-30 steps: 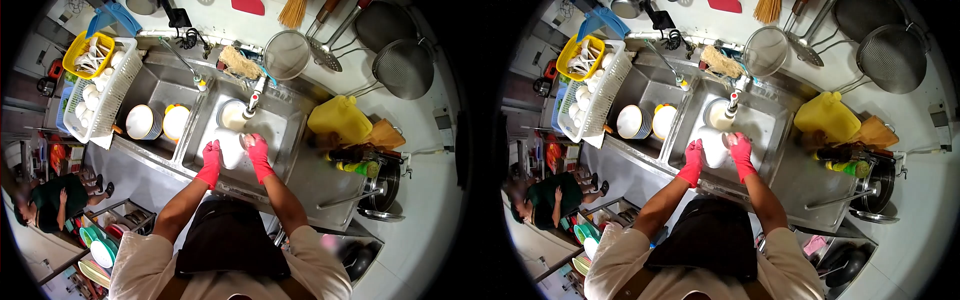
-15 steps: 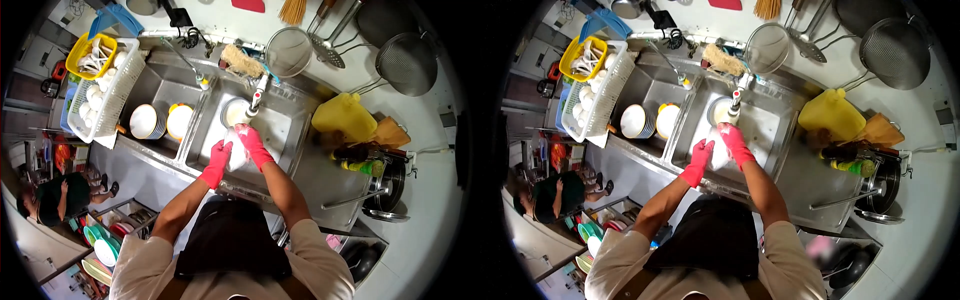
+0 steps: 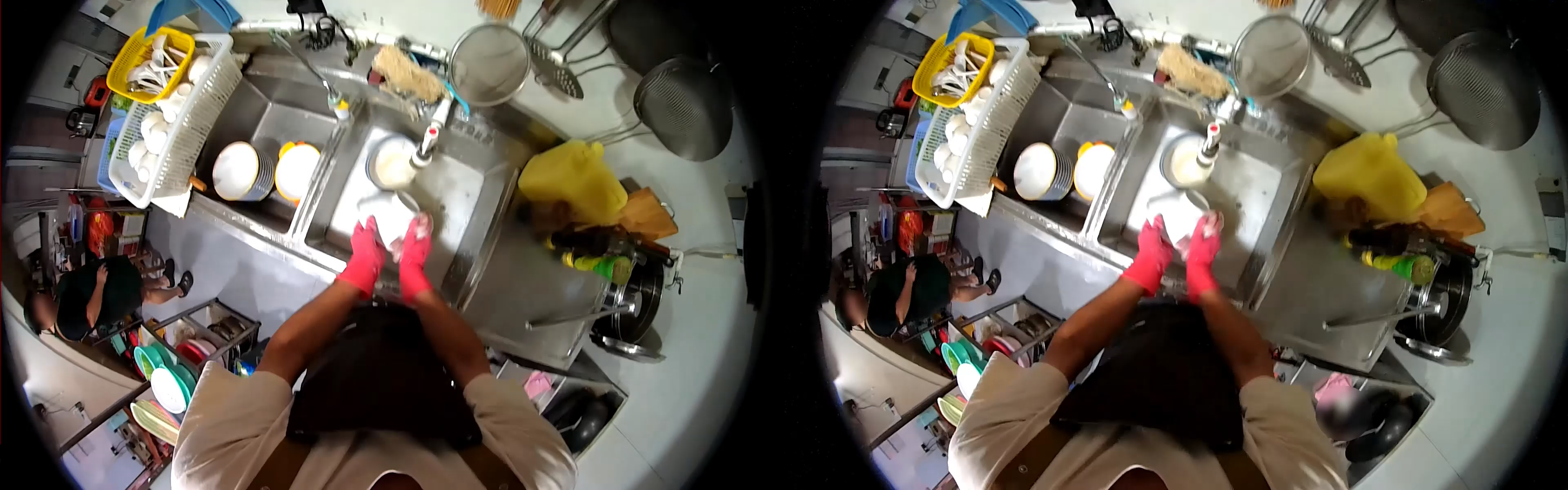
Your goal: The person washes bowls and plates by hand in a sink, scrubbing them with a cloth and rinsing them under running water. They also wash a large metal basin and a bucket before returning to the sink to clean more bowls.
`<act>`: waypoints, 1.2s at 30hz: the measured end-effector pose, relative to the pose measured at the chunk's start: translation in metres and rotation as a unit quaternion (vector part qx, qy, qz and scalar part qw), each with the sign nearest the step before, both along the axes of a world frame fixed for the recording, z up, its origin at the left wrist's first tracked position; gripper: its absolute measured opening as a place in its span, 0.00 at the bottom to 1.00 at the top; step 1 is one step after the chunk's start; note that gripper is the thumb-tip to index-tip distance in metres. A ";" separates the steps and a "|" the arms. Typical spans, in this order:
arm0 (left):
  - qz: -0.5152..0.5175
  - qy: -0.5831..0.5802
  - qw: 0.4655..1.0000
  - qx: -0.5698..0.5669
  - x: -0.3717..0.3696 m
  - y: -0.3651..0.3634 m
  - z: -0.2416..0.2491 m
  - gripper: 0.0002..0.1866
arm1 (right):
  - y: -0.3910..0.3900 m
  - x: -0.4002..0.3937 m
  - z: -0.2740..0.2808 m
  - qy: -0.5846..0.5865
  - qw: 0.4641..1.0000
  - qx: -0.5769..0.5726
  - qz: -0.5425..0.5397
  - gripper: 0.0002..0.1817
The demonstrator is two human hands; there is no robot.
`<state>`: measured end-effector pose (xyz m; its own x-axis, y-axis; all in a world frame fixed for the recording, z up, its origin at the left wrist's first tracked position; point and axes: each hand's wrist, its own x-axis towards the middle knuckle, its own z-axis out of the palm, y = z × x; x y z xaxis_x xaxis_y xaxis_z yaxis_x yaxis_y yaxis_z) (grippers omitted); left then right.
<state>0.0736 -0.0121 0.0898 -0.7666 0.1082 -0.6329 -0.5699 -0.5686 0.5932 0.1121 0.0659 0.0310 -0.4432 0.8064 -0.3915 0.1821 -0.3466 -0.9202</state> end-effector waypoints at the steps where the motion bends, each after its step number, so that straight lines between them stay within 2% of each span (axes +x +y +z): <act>1: -0.005 -0.033 0.997 -0.069 0.000 0.007 -0.010 0.15 | -0.013 -0.006 0.002 0.001 0.974 0.224 -0.014 0.16; 2: -0.014 -0.018 0.996 -0.081 0.000 0.009 -0.016 0.15 | -0.013 -0.009 0.008 0.010 0.973 0.228 -0.018 0.16; 3: -0.023 -0.006 0.995 -0.094 -0.002 0.012 -0.018 0.15 | -0.012 -0.010 0.016 -0.045 0.928 0.362 0.078 0.17; 4: -0.025 -0.003 0.995 -0.093 -0.006 0.013 -0.015 0.15 | -0.010 -0.010 0.028 -0.103 0.853 0.482 0.170 0.17; 5: -0.111 0.004 0.982 -0.151 -0.011 0.009 -0.013 0.15 | -0.002 -0.016 0.039 -0.102 0.854 0.482 0.167 0.17; 6: -0.196 0.009 0.958 -0.209 -0.014 0.003 -0.010 0.16 | 0.011 -0.025 0.056 -0.038 0.843 0.455 0.284 0.19; 7: -0.197 0.007 0.957 -0.211 -0.015 -0.003 -0.006 0.16 | 0.020 -0.031 0.070 0.026 0.816 0.419 0.397 0.20; 8: -0.281 0.052 0.916 -0.281 -0.018 -0.009 -0.001 0.16 | 0.022 -0.034 0.075 0.001 0.748 0.462 0.476 0.20; 9: -0.364 0.104 0.859 -0.345 -0.027 -0.012 0.004 0.17 | 0.018 -0.032 0.071 0.002 0.751 0.464 0.470 0.20; 10: -0.310 0.273 0.863 -0.291 -0.027 -0.022 -0.051 0.19 | 0.010 -0.029 0.060 0.027 0.754 0.505 0.419 0.19; 11: -0.308 0.277 0.863 -0.290 -0.033 -0.015 -0.036 0.19 | 0.004 -0.022 0.052 0.053 0.752 0.543 0.370 0.18; 12: -0.199 0.070 0.966 -0.151 -0.037 -0.010 -0.007 0.21 | 0.003 -0.011 0.058 0.080 0.743 0.538 0.390 0.18; 13: -0.074 -0.143 0.987 0.001 -0.039 -0.009 0.005 0.22 | 0.000 -0.002 0.056 0.080 0.743 0.537 0.391 0.18; 14: -0.081 -0.142 0.987 0.003 -0.044 -0.018 -0.037 0.22 | -0.002 0.006 0.055 0.048 0.734 0.556 0.387 0.18; 15: -0.078 -0.142 0.987 0.004 -0.043 -0.013 -0.032 0.22 | -0.003 0.014 0.053 0.017 0.723 0.575 0.382 0.19; 16: -0.031 -0.070 0.996 0.044 -0.042 -0.004 -0.022 0.23 | -0.013 0.018 0.045 -0.045 0.834 0.432 0.340 0.18; 17: 0.015 0.000 0.997 0.080 -0.038 -0.001 -0.012 0.23 | -0.015 0.018 0.036 -0.045 0.835 0.428 0.344 0.18; 18: 0.038 -0.015 0.999 0.028 -0.040 0.000 -0.013 0.25 | -0.011 0.012 0.034 0.141 0.969 0.079 0.189 0.21; 19: 0.037 -0.016 0.999 0.027 -0.041 -0.002 0.000 0.25 | -0.005 0.009 0.022 0.298 0.911 -0.284 -0.006 0.26; 20: 0.000 -0.043 0.996 0.077 -0.041 -0.007 0.013 0.23 | 0.005 0.008 -0.004 0.279 0.938 -0.198 0.062 0.31; 21: -0.038 -0.072 0.989 0.127 -0.039 -0.015 0.023 0.22 | 0.017 0.007 -0.013 0.277 0.938 -0.198 0.060 0.31; 22: -0.078 -0.050 0.985 0.147 -0.037 -0.025 0.021 0.21 | 0.030 0.000 -0.017 0.240 0.948 -0.198 0.062 0.32; 23: -0.080 -0.049 0.985 0.146 -0.039 -0.033 0.020 0.21 | 0.042 -0.008 -0.020 0.204 0.957 -0.197 0.064 0.33; 24: -0.147 -0.021 0.983 0.104 -0.042 -0.041 0.018 0.20 | 0.052 -0.011 -0.005 0.205 0.956 -0.198 0.062 0.33; 26: -0.259 0.020 0.965 0.045 -0.049 -0.058 0.002 0.18 | 0.074 -0.015 0.043 0.002 0.930 -0.333 0.156 0.35; 27: -0.258 0.023 0.965 0.043 -0.053 -0.057 0.004 0.18 | 0.095 -0.022 0.010 -0.003 0.885 -0.433 0.170 0.33; 29: -0.468 0.117 0.867 -0.125 -0.057 -0.049 0.014 0.15 | 0.092 -0.041 0.041 0.017 0.911 -0.244 0.333 0.27; 30: -0.512 0.125 0.835 -0.158 -0.056 -0.037 0.024 0.14 | 0.088 -0.044 0.047 0.014 0.910 -0.248 0.332 0.27; 32: -0.507 0.129 0.841 -0.140 -0.058 -0.023 0.026 0.14 | 0.091 -0.055 0.062 0.040 0.853 -0.019 0.520 0.22; 33: -0.498 0.132 0.848 -0.123 -0.060 -0.016 0.027 0.14 | 0.092 -0.052 0.075 0.039 0.854 -0.017 0.519 0.22; 34: -0.497 0.134 0.849 -0.123 -0.065 -0.004 0.037 0.14 | 0.091 -0.050 0.088 0.006 0.848 0.092 0.522 0.22; 35: -0.530 0.190 0.809 -0.169 -0.067 0.006 0.047 0.14 | 0.087 -0.047 0.098 -0.028 0.829 0.195 0.524 0.21; 36: -0.559 0.238 0.765 -0.215 -0.065 0.013 0.058 0.14 | 0.083 -0.045 0.097 -0.005 0.832 0.184 0.523 0.22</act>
<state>0.0089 0.0007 0.1482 -0.5022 0.7241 -0.4727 -0.2186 0.4226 0.8795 0.0672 0.1491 0.1284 -0.9765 0.0474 -0.2101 0.2143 0.3118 -0.9257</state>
